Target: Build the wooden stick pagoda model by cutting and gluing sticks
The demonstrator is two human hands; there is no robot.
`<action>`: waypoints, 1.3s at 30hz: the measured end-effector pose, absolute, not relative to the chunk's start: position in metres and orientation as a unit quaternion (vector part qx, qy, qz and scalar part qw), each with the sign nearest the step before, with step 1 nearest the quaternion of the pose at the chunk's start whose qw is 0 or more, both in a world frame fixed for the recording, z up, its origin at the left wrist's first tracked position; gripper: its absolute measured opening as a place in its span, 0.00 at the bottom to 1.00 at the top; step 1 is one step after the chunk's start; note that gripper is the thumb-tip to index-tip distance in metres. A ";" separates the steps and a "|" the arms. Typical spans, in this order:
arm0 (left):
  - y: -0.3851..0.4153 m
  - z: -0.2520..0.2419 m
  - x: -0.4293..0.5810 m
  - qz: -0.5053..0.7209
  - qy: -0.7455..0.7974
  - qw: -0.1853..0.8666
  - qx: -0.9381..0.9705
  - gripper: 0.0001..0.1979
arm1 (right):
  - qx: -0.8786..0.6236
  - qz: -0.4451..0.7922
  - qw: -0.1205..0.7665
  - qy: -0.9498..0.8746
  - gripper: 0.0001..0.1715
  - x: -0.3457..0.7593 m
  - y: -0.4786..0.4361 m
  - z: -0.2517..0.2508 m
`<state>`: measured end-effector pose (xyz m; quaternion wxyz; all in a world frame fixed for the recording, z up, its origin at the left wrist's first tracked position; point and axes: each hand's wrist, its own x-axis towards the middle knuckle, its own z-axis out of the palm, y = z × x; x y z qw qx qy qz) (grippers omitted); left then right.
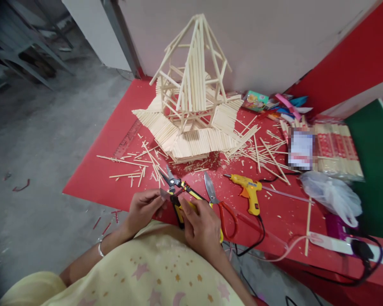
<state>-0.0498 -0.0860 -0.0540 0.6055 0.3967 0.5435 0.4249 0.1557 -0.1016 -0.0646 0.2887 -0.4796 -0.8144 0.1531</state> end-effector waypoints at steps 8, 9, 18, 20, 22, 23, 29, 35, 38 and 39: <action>-0.099 -0.049 -0.053 0.453 0.528 0.643 0.322 0.15 | -0.494 0.081 0.293 -0.815 0.35 0.153 -0.112 -0.061; -0.100 -0.049 -0.054 0.453 0.529 0.645 0.316 0.15 | -0.495 0.074 0.294 -0.814 0.34 0.152 -0.112 -0.060; -0.102 -0.035 -0.060 0.455 0.524 0.649 0.312 0.17 | -0.507 0.057 0.285 -0.811 0.33 0.153 -0.117 -0.059; -0.102 -0.026 -0.066 0.460 0.537 0.633 0.315 0.19 | -0.548 0.025 0.276 -0.790 0.30 0.159 -0.115 -0.057; -0.102 -0.021 -0.073 0.469 0.565 0.602 0.312 0.19 | -0.595 -0.027 0.274 -0.755 0.30 0.163 -0.112 -0.051; -0.103 -0.021 -0.077 0.473 0.578 0.588 0.310 0.19 | -0.604 -0.047 0.281 -0.745 0.30 0.164 -0.110 -0.046; -0.096 -0.032 -0.070 0.444 0.593 0.547 0.390 0.15 | -0.482 0.069 0.324 -0.811 0.32 0.148 -0.102 -0.035; -0.091 -0.035 -0.059 0.438 0.565 0.557 0.422 0.13 | -0.478 0.105 0.309 -0.815 0.32 0.144 -0.100 -0.044; -0.092 -0.033 -0.058 0.440 0.557 0.559 0.429 0.13 | -0.478 0.101 0.309 -0.816 0.33 0.144 -0.101 -0.049; -0.092 -0.031 -0.058 0.443 0.556 0.558 0.429 0.13 | -0.479 0.097 0.308 -0.816 0.33 0.145 -0.103 -0.051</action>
